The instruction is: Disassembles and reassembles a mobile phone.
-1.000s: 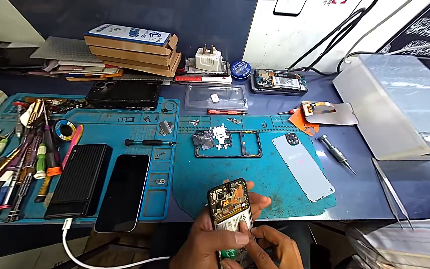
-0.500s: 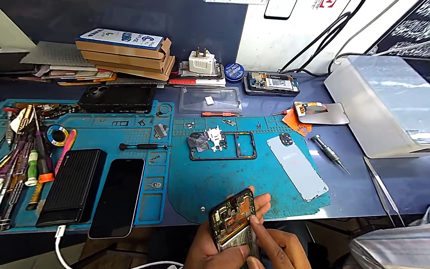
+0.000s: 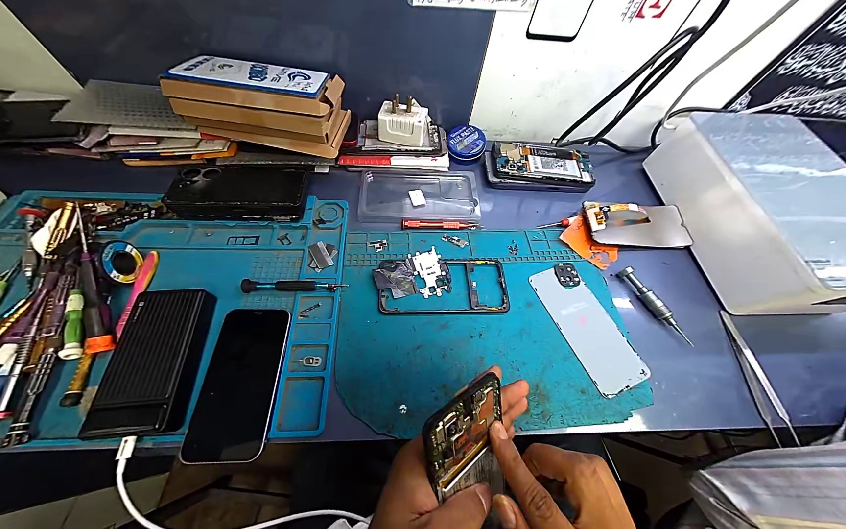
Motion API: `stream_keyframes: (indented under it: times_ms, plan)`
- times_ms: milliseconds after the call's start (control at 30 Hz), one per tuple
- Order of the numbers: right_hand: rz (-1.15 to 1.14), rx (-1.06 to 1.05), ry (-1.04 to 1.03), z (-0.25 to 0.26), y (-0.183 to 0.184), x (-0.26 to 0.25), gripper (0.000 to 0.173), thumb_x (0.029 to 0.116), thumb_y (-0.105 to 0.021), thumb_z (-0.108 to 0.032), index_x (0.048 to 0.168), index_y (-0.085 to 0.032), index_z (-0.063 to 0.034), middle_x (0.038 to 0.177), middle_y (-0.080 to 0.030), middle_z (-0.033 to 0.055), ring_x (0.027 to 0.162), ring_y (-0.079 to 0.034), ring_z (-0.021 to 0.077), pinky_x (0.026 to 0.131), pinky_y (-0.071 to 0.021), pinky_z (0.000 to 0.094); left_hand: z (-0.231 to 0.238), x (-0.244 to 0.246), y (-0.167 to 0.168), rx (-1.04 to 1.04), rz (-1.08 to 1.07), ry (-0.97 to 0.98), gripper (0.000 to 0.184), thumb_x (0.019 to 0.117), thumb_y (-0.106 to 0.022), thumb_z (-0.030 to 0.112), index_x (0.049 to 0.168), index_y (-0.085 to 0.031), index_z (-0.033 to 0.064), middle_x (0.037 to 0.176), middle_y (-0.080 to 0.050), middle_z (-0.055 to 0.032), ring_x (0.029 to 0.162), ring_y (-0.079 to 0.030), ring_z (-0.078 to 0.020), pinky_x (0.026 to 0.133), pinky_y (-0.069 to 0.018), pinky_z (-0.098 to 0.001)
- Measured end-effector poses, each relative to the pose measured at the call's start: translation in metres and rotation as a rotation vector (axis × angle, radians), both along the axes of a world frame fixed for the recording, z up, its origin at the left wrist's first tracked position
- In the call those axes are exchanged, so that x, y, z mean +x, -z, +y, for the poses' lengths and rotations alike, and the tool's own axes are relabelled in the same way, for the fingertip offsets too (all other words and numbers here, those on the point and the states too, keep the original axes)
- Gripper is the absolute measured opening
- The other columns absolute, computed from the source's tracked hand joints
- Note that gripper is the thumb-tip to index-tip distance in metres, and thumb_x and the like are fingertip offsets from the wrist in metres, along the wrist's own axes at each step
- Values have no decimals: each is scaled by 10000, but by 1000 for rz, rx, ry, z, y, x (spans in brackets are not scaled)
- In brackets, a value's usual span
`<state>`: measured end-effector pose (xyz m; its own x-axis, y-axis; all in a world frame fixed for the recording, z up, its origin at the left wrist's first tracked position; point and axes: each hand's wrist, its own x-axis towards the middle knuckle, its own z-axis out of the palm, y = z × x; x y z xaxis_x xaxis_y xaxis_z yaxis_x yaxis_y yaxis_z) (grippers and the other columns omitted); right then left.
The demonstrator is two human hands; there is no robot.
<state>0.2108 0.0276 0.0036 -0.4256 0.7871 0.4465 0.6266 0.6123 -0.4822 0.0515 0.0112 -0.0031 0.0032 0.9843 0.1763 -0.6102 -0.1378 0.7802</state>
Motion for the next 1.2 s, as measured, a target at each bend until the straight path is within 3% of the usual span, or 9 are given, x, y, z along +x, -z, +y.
stream_keyframes:
  times_ms: [433, 500, 567, 633, 767, 867, 1000, 1100, 1200]
  plan:
    - [-163, 80, -116, 20, -17, -8, 390, 1040, -478, -282, 1185, -763, -60, 960, -698, 84, 884, -596, 226, 752, -437, 364, 4, -4, 8, -25, 52, -25, 600, 848, -486, -169, 1433, -352, -174, 1446, -537, -285, 1365, -533, -369, 1162, -440, -474]
    - [-77, 8, -161, 24, -13, -6, 411, 1058, -458, -312, 1214, -753, -74, 971, -686, 87, 891, -589, 217, 757, -446, 356, 3, -8, 6, -67, -37, 3, 631, 848, -480, -192, 1461, -335, -155, 1455, -531, -280, 1369, -527, -375, 1164, -434, -479]
    - [46, -77, -186, 28, -10, -1, 394, 1060, -465, -301, 1245, -751, -102, 993, -682, 76, 923, -589, 186, 787, -472, 324, -1, -12, -3, -220, -187, -1, 632, 829, -454, -226, 1443, -376, -98, 1397, -597, -242, 1293, -601, -350, 1093, -501, -478]
    - [110, -109, -173, 28, -10, 2, 362, 1053, -490, -272, 1253, -752, -121, 998, -686, 70, 936, -589, 158, 798, -478, 283, -4, -13, -10, -365, -220, -62, 537, 809, -468, -230, 1305, -454, -27, 1228, -708, -171, 1110, -713, -269, 953, -592, -437]
    - [-2, -70, -122, 23, -6, -3, 359, 1033, -496, -249, 1286, -744, -190, 973, -658, 67, 897, -582, 183, 762, -467, 331, -4, -12, -10, -374, -253, -66, 533, 818, -458, -245, 1305, -453, -28, 1240, -708, -172, 1122, -712, -262, 971, -586, -419]
    - [-98, -58, -92, 20, -5, -10, 370, 1034, -492, -272, 1292, -741, -184, 1002, -669, 91, 892, -592, 222, 740, -460, 374, 1, -12, -1, -294, -294, -2, 608, 834, -424, -243, 1421, -367, -96, 1406, -580, -269, 1302, -590, -372, 1105, -489, -483]
    - [7, -117, -81, 18, -1, -13, 390, 1047, -499, -373, 1300, -736, -194, 1114, -657, 115, 1008, -586, 198, 837, -479, 336, 1, -16, 9, -328, -332, -23, 648, 836, -449, -220, 1459, -320, -98, 1438, -515, -338, 1344, -516, -478, 1111, -457, -573]
    - [270, -305, -123, 15, 0, -9, 371, 1031, -594, -297, 1303, -716, -76, 1233, -637, 165, 1113, -624, 174, 919, -560, 303, 2, -22, 5, -379, -386, -84, 630, 835, -460, -209, 1441, -335, -96, 1422, -510, -365, 1321, -522, -507, 1074, -480, -595]
    - [526, -597, -128, 3, 6, -5, 408, 1001, -656, -140, 1342, -610, 80, 1222, -673, 181, 1024, -713, 207, 829, -646, 363, 10, -31, 3, -300, -500, -53, 660, 858, -399, -222, 1495, -313, -71, 1503, -421, -363, 1385, -449, -514, 1142, -417, -588]
